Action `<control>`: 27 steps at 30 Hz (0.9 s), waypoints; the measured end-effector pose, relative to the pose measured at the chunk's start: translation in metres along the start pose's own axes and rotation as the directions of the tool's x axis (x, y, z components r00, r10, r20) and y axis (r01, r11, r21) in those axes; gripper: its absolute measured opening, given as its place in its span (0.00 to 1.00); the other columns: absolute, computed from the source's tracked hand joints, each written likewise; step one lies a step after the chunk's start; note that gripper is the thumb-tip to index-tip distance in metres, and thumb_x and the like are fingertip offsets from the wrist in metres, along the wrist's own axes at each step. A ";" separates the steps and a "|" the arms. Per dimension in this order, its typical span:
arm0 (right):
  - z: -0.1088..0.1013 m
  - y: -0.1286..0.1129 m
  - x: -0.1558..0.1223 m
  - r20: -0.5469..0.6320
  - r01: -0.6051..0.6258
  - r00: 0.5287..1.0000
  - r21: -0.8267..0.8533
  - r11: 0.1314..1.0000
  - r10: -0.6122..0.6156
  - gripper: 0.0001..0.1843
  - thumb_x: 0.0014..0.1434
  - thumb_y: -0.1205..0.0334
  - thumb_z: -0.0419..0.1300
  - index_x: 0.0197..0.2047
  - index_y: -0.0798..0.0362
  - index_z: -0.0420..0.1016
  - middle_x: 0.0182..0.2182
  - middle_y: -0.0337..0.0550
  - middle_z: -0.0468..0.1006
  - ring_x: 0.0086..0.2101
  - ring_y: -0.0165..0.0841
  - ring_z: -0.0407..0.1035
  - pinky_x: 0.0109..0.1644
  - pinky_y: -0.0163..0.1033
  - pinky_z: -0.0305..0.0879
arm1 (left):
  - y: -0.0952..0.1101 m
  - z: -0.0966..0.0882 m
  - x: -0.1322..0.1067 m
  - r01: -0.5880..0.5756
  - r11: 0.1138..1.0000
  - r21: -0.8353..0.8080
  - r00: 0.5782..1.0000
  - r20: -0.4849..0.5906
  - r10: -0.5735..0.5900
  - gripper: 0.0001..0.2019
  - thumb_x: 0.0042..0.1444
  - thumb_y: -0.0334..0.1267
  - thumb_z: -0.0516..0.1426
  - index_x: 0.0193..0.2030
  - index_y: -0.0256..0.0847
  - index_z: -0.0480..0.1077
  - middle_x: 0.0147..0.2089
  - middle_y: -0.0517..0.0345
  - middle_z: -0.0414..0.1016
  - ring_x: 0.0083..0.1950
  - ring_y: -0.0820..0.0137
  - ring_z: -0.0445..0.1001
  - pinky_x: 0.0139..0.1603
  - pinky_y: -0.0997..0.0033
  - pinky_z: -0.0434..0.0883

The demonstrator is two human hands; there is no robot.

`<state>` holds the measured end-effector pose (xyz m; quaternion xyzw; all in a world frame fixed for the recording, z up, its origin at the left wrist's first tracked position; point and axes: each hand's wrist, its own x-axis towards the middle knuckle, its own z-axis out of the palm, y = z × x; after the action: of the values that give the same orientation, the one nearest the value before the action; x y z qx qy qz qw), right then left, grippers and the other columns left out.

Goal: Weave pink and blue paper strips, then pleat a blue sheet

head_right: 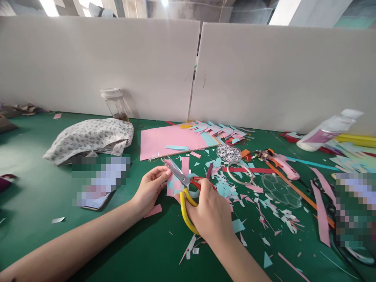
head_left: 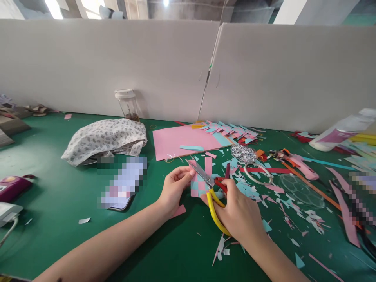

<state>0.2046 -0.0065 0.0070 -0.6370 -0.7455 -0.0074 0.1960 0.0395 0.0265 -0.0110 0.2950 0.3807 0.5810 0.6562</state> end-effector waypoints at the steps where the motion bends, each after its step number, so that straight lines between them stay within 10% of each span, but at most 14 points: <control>1: 0.000 0.001 0.000 -0.009 0.003 1.000 -0.012 1.000 -0.003 0.22 0.54 0.41 0.51 0.39 0.52 0.58 0.21 0.42 0.73 0.18 0.38 0.67 0.18 0.36 0.52 | 0.000 0.000 0.000 0.001 1.000 0.003 1.000 0.001 -0.001 0.12 0.43 0.42 0.66 0.32 0.39 0.73 0.30 0.61 0.75 0.30 0.78 0.70 0.33 0.79 0.66; 27: 0.002 0.003 0.000 0.019 0.015 1.000 -0.020 1.000 -0.015 0.23 0.54 0.42 0.50 0.41 0.54 0.60 0.22 0.42 0.73 0.17 0.35 0.66 0.18 0.35 0.54 | 0.001 -0.001 0.000 0.011 0.996 0.091 1.000 -0.006 -0.010 0.13 0.45 0.45 0.64 0.32 0.37 0.75 0.32 0.57 0.75 0.31 0.76 0.70 0.31 0.78 0.65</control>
<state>0.2069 -0.0052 0.0046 -0.6333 -0.7521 -0.0102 0.1823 0.0382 0.0268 -0.0103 0.3210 0.4103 0.5603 0.6440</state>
